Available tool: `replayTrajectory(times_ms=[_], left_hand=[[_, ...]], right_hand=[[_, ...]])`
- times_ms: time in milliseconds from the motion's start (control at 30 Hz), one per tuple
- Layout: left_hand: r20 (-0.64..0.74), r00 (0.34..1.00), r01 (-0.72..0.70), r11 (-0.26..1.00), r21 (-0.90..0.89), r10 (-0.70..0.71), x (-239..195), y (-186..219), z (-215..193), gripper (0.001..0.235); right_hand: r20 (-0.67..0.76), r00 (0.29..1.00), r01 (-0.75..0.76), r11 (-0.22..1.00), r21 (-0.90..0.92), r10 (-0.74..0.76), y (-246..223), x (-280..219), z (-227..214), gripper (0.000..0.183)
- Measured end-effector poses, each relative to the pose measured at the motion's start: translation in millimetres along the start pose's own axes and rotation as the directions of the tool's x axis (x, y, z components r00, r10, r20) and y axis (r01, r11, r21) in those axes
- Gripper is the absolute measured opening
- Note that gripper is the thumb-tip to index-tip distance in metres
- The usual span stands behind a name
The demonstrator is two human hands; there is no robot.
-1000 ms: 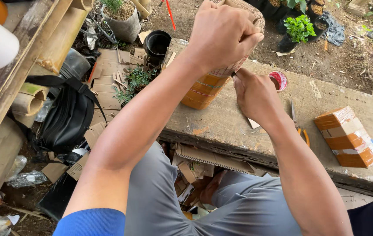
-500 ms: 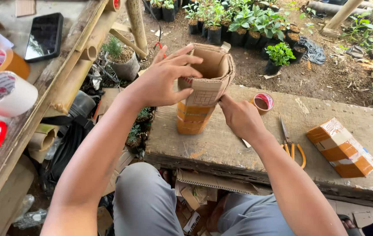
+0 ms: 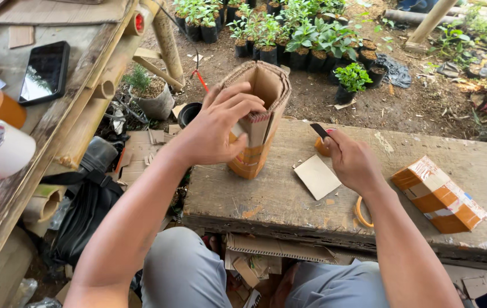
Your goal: The person assembles a hexagonal cardboard container by wrapping and securing the sides with packing tape. They then use a knife to cut and fold the top flaps inward, creating a finished box.
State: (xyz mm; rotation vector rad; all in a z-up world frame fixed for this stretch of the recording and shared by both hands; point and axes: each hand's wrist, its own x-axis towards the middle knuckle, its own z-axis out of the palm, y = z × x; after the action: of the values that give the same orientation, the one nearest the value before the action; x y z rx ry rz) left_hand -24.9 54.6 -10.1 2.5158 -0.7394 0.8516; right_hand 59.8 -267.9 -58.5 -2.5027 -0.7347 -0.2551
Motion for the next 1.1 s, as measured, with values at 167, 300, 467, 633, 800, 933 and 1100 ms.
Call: replayTrajectory(times_ms=[167,300,467,633,800,933,1100], left_hand=[[0.2,0.954,0.241,0.967,-0.079,-0.221,15,-6,-7,0.028],[0.098,0.976,0.197,0.98,-0.029,-0.193,27,10,7,0.024],[0.101,0.976,0.192,0.981,0.028,-0.194,34,22,12,0.024],[0.121,0.979,0.167,0.985,-0.038,-0.161,26,31,11,0.028],[0.012,0.974,0.227,0.97,-0.081,-0.227,18,41,17,0.028],[0.056,0.961,0.278,0.943,-0.185,-0.272,18,40,14,0.025],[0.007,0.967,0.251,0.942,-0.223,-0.256,19,40,16,0.026]], right_hand=[[-0.122,0.993,0.025,0.988,0.149,-0.007,-23,0,3,0.025],[-0.216,0.974,0.119,0.972,0.203,-0.074,-38,1,4,0.024],[-0.26,0.946,0.234,0.963,0.134,-0.194,-49,-4,-2,0.023],[-0.254,0.934,0.252,0.967,-0.028,-0.251,-71,-14,-10,0.021],[-0.292,0.902,0.302,0.948,-0.102,-0.318,-90,-19,-10,0.015],[-0.279,0.922,0.238,0.96,-0.146,-0.27,-96,-17,-14,0.016],[-0.237,0.935,0.217,0.954,-0.205,-0.263,-100,-15,-14,0.02]])
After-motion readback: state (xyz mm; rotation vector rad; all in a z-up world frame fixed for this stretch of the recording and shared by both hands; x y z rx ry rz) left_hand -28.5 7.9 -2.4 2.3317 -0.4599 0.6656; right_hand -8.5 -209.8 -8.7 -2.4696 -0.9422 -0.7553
